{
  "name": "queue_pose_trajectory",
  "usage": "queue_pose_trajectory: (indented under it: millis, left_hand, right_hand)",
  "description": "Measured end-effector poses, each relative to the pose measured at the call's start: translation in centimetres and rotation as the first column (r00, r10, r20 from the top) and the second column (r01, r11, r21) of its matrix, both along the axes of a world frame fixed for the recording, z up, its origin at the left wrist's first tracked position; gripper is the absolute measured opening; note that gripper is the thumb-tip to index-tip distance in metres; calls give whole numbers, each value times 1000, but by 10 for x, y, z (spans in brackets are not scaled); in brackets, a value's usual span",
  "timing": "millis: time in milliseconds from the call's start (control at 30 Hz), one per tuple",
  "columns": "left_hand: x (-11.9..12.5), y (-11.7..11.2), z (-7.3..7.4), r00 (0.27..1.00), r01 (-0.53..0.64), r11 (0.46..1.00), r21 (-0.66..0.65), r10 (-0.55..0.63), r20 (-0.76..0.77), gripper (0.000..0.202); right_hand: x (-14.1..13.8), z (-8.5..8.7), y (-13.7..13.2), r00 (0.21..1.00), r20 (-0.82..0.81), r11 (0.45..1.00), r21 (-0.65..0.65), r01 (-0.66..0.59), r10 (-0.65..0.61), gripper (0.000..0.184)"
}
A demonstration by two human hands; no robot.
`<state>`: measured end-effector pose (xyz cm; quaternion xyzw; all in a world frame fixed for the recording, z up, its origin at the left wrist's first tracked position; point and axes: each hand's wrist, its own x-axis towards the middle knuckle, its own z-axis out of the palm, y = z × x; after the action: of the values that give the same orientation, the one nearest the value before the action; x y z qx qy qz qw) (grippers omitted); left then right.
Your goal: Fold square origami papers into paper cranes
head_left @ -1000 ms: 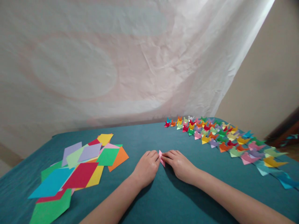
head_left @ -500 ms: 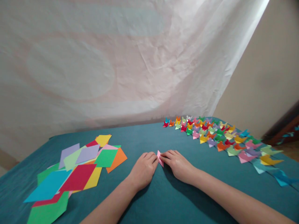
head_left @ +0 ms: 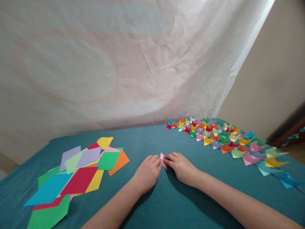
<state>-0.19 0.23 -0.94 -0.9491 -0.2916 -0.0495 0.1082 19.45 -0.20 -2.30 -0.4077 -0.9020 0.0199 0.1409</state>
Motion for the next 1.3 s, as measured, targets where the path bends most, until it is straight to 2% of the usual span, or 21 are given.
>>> queue_pose_trajectory:
  millis: [400, 767, 900, 1300]
  left_hand:
    - [3, -6, 6, 999, -3, 998, -59, 6, 38, 27]
    - [-2, -8, 13, 999, -6, 991, -132, 10, 30, 26]
    - [-5, -6, 15, 999, 25, 986, -167, -18, 43, 33]
    - [-11, -3, 13, 995, 41, 980, -194, -23, 94, 33]
  right_hand:
    - [0, 1, 1, 1000, -24, 1000, -26, 2, -3, 41]
    - [-4, 1, -4, 999, 42, 998, 51, -35, 33, 35]
    - [-6, 3, -7, 998, 62, 996, 79, -32, 27, 33]
    - [-6, 4, -9, 991, 126, 994, 98, -52, 39, 38]
